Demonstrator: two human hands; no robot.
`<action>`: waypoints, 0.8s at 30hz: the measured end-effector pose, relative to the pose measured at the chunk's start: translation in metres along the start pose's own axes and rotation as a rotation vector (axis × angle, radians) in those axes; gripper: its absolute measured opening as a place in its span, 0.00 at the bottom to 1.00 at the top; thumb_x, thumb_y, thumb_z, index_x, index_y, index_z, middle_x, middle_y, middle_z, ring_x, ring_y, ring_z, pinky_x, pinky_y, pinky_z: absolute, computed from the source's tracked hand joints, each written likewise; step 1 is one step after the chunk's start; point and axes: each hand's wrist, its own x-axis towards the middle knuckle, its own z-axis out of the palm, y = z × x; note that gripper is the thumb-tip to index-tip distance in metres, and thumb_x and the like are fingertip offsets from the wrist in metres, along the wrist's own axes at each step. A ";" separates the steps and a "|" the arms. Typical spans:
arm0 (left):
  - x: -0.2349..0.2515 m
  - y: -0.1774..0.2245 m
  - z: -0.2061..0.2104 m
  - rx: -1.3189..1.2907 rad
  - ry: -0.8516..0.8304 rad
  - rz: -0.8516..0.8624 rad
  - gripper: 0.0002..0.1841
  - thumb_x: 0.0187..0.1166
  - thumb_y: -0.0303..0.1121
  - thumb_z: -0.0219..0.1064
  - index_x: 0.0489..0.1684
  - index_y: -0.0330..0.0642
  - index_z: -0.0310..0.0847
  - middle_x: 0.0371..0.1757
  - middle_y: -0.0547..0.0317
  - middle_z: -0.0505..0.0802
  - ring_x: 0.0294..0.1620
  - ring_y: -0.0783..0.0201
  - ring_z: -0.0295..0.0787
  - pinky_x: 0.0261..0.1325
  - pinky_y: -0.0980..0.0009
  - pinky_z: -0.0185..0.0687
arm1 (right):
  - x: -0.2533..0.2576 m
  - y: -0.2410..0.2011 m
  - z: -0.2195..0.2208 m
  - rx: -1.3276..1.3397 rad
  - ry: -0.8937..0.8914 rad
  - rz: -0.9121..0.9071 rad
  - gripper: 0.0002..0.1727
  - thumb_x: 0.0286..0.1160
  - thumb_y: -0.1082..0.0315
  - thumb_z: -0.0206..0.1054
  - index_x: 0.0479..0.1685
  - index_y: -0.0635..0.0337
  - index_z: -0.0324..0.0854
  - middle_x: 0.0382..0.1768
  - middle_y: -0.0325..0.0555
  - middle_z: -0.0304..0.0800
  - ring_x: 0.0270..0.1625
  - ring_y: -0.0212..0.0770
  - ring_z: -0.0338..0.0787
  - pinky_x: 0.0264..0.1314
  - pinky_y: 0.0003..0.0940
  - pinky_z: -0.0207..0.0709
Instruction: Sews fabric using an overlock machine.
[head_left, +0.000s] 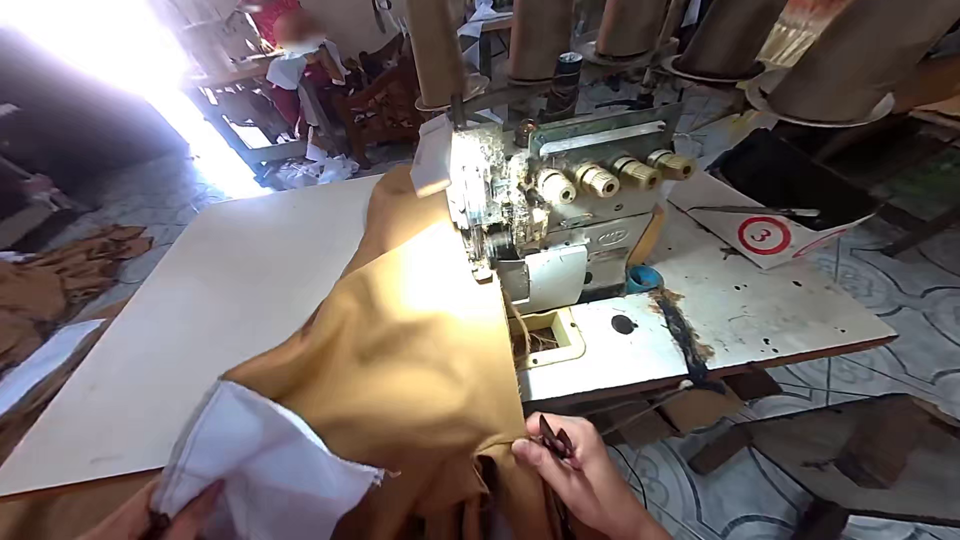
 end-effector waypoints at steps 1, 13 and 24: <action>0.011 0.003 -0.003 -0.027 0.007 -0.028 0.23 0.86 0.38 0.62 0.56 0.16 0.79 0.39 0.31 0.92 0.35 0.46 0.91 0.45 0.44 0.86 | 0.010 0.001 0.001 -0.003 0.012 -0.003 0.14 0.79 0.66 0.65 0.25 0.63 0.77 0.17 0.32 0.72 0.23 0.13 0.68 0.27 0.07 0.61; 0.211 0.084 -0.066 -0.001 0.158 0.205 0.18 0.90 0.39 0.56 0.56 0.30 0.81 0.36 0.40 0.91 0.33 0.50 0.92 0.45 0.42 0.88 | 0.096 -0.006 0.021 0.204 0.399 0.226 0.08 0.71 0.75 0.68 0.26 0.54 0.82 0.18 0.22 0.77 0.22 0.14 0.75 0.29 0.12 0.72; 0.164 0.202 -0.052 -0.210 -0.016 0.697 0.44 0.85 0.49 0.59 0.97 0.55 0.33 0.92 0.54 0.62 0.84 0.66 0.71 0.79 0.66 0.77 | 0.087 -0.004 0.049 0.381 0.544 0.217 0.07 0.71 0.78 0.68 0.29 0.56 0.83 0.22 0.28 0.83 0.27 0.19 0.82 0.34 0.17 0.78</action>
